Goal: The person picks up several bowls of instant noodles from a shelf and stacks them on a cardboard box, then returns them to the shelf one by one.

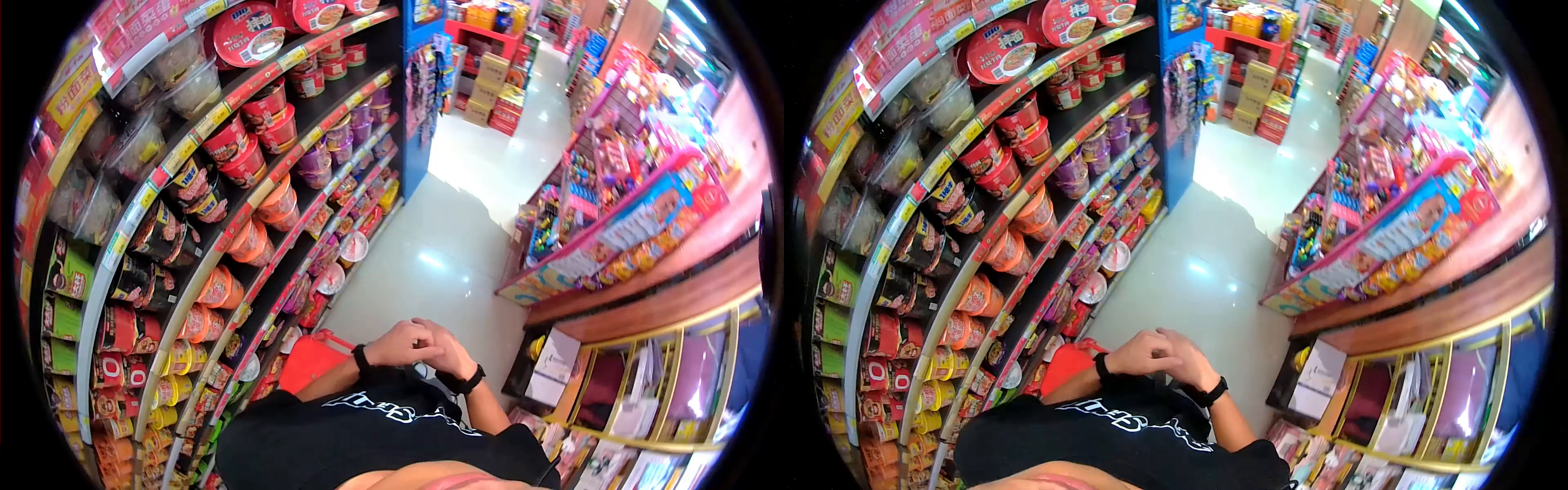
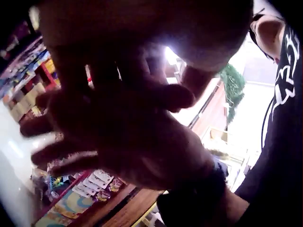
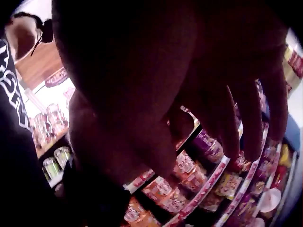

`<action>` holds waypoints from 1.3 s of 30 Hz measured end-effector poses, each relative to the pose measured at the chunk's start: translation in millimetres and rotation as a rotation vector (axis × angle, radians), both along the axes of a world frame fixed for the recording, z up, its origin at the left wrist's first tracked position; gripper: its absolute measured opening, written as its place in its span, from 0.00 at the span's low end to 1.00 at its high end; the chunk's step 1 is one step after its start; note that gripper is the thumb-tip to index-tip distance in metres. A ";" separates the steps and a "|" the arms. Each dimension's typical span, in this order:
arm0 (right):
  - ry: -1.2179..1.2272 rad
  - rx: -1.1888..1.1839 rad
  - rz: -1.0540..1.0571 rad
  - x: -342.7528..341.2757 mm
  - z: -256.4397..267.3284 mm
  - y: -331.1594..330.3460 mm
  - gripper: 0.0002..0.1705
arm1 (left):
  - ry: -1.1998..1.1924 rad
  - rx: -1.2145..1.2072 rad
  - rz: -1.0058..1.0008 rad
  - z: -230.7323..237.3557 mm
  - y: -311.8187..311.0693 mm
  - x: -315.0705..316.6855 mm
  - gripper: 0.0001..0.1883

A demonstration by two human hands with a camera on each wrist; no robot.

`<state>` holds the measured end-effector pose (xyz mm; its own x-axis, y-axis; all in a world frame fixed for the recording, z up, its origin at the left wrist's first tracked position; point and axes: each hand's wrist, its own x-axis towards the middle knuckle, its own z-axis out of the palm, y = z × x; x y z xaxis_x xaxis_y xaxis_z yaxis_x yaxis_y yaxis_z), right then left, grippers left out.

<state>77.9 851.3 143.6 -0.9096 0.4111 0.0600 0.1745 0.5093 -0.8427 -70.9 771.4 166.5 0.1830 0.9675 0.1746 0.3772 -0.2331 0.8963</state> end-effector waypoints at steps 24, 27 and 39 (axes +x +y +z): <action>0.339 -0.259 -0.186 -372.5 21.1 479.0 0.35 | 0.287 0.244 0.484 54.2 434.5 -295.2 0.37; 0.393 -0.199 -0.070 -422.0 27.9 527.5 0.40 | 0.209 0.298 0.671 62.9 483.6 -326.5 0.34; 0.373 -0.807 -0.007 -641.0 107.4 645.3 0.31 | -0.776 0.185 1.288 64.4 633.6 -554.8 0.21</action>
